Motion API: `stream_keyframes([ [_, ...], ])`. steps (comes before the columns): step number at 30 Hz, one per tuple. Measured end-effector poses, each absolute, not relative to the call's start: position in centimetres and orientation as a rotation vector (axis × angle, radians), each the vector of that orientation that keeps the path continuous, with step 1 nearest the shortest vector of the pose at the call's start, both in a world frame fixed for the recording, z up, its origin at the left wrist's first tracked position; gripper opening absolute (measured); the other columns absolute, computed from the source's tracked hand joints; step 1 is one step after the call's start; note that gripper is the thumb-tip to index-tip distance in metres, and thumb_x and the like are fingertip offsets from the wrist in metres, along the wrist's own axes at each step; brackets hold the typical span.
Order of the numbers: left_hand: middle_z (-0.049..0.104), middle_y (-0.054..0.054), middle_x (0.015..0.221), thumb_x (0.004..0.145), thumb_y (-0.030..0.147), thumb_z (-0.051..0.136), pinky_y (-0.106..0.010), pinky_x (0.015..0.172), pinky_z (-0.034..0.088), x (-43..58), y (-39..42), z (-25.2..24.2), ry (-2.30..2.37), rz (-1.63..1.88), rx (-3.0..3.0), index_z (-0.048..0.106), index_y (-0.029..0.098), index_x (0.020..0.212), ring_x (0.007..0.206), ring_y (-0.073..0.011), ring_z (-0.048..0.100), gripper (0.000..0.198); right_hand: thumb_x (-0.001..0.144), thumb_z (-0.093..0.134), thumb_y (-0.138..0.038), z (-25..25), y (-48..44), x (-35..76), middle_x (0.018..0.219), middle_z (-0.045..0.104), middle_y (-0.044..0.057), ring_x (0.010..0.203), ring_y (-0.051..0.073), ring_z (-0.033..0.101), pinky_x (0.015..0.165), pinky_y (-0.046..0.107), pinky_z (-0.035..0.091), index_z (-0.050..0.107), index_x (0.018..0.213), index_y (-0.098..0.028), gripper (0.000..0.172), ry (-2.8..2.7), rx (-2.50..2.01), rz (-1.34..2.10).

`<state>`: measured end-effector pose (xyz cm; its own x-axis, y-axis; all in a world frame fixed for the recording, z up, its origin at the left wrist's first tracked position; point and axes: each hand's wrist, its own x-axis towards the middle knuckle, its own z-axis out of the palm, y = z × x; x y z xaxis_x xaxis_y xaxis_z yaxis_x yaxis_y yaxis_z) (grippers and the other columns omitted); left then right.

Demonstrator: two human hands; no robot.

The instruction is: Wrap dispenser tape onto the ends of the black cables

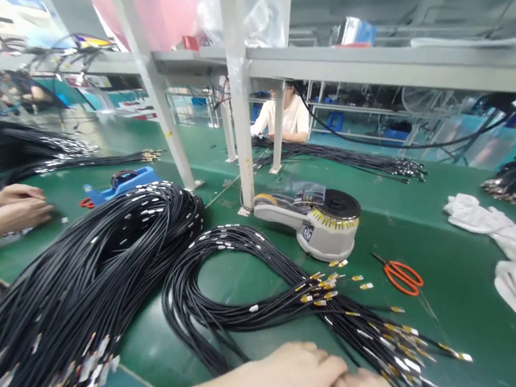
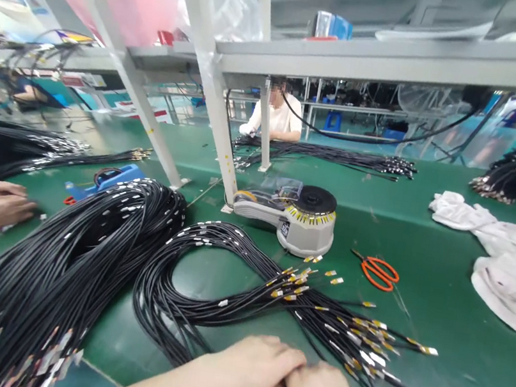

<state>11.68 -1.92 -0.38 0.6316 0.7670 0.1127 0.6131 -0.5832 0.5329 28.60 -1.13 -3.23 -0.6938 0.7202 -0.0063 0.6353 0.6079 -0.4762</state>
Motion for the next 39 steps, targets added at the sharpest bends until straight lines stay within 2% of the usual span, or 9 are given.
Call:
stream_keyframes([
  [3, 0.060, -0.002, 0.071, 0.075, 0.020, 0.047, -0.027, 0.058, 0.038, 11.9, -1.3, -0.5, 1.113, 0.724, 2.041, 0.050, 0.023, 0.104, 0.063, -0.0188, 0.054, 0.029, 0.069, 0.043, -0.010, -0.6, 1.1, 29.0, 0.060, 0.063, 0.004, 0.052, 0.020, 0.056, 0.049, 0.031, 0.042, 0.056, 0.063, -0.021, 0.018, -2.616, -1.240, 0.589],
  [7, 0.045, 0.004, 0.052, 0.079, 0.025, 0.046, -0.022, 0.049, 0.030, 12.1, 1.1, 0.1, 1.143, 1.002, 1.509, 0.051, 0.019, 0.075, 0.048, -0.0101, 0.041, 0.009, 0.079, 0.046, -0.023, 3.6, 5.4, 29.2, 0.064, 0.061, 0.002, 0.059, 0.018, 0.055, 0.056, 0.029, 0.043, 0.057, 0.068, -0.021, 0.016, -2.292, -1.155, 0.771],
  [9, 0.037, 0.008, 0.046, 0.078, 0.034, 0.049, -0.019, 0.040, 0.022, 12.1, 2.2, 0.2, 1.102, 1.078, 1.204, 0.046, 0.018, 0.070, 0.039, -0.0061, 0.030, 0.018, 0.076, 0.054, -0.029, 4.6, 8.7, 29.5, 0.064, 0.061, 0.001, 0.061, 0.018, 0.055, 0.061, 0.030, 0.044, 0.060, 0.073, -0.020, 0.011, -1.960, -1.188, 0.823],
  [12, 0.038, 0.010, 0.044, 0.072, 0.046, 0.055, -0.018, 0.034, 0.012, 11.4, 3.1, -0.1, 1.050, 1.168, 0.890, 0.043, 0.019, 0.073, 0.032, -0.0032, 0.022, 0.030, 0.071, 0.060, -0.035, 4.5, 14.2, 29.8, 0.060, 0.057, -0.001, 0.056, 0.014, 0.054, 0.061, 0.028, 0.046, 0.059, 0.076, -0.019, 0.017, -1.404, -1.283, 0.966],
  [16, 0.043, 0.008, 0.047, 0.067, 0.041, 0.062, -0.016, 0.034, 0.017, 10.1, 3.5, -0.8, 0.976, 1.309, 0.734, 0.045, 0.017, 0.073, 0.035, -0.0027, 0.028, 0.030, 0.069, 0.060, -0.043, 3.6, 19.3, 29.1, 0.066, 0.060, 0.004, 0.051, 0.013, 0.055, 0.051, 0.027, 0.047, 0.058, 0.075, -0.016, 0.028, -1.299, -1.284, 1.061],
  [20, 0.045, 0.007, 0.045, 0.065, 0.036, 0.063, -0.016, 0.032, 0.022, 9.5, 4.1, -1.6, 0.909, 1.385, 0.688, 0.047, 0.017, 0.074, 0.033, -0.0031, 0.029, 0.027, 0.068, 0.061, -0.048, 3.3, 20.8, 28.5, 0.059, 0.059, 0.004, 0.045, 0.013, 0.054, 0.046, 0.027, 0.046, 0.060, 0.069, -0.014, 0.034, -1.289, -1.260, 1.135],
  [28, 0.049, 0.006, 0.045, 0.067, 0.033, 0.062, -0.014, 0.031, 0.022, 9.6, 4.2, -2.2, 0.913, 1.406, 0.746, 0.048, 0.015, 0.073, 0.030, -0.0023, 0.032, 0.024, 0.060, 0.066, -0.031, 3.4, 21.6, 28.9, 0.050, 0.052, -0.001, 0.044, 0.012, 0.047, 0.048, 0.028, 0.041, 0.058, 0.060, -0.016, 0.017, -1.325, -1.265, 1.031],
  [34, 0.052, 0.004, 0.046, 0.069, 0.030, 0.059, -0.014, 0.030, 0.024, 9.1, 3.8, -0.6, 0.907, 1.409, 0.697, 0.048, 0.015, 0.073, 0.030, -0.0034, 0.035, 0.019, 0.074, 0.055, -0.033, 6.6, 17.2, 28.3, 0.055, 0.044, -0.002, 0.054, 0.014, 0.044, 0.056, 0.029, 0.039, 0.050, 0.061, -0.021, 0.018, -1.348, -1.087, 0.945],
  [39, 0.049, 0.006, 0.043, 0.070, 0.024, 0.056, -0.014, 0.027, 0.017, 8.9, 3.5, 0.3, 0.917, 1.390, 0.595, 0.047, 0.016, 0.073, 0.028, -0.0025, 0.030, 0.013, 0.078, 0.053, -0.035, 4.9, 10.4, 24.6, 0.057, 0.048, 0.000, 0.057, 0.016, 0.044, 0.056, 0.029, 0.037, 0.051, 0.061, -0.020, 0.023, -1.704, -0.946, 1.278],
])
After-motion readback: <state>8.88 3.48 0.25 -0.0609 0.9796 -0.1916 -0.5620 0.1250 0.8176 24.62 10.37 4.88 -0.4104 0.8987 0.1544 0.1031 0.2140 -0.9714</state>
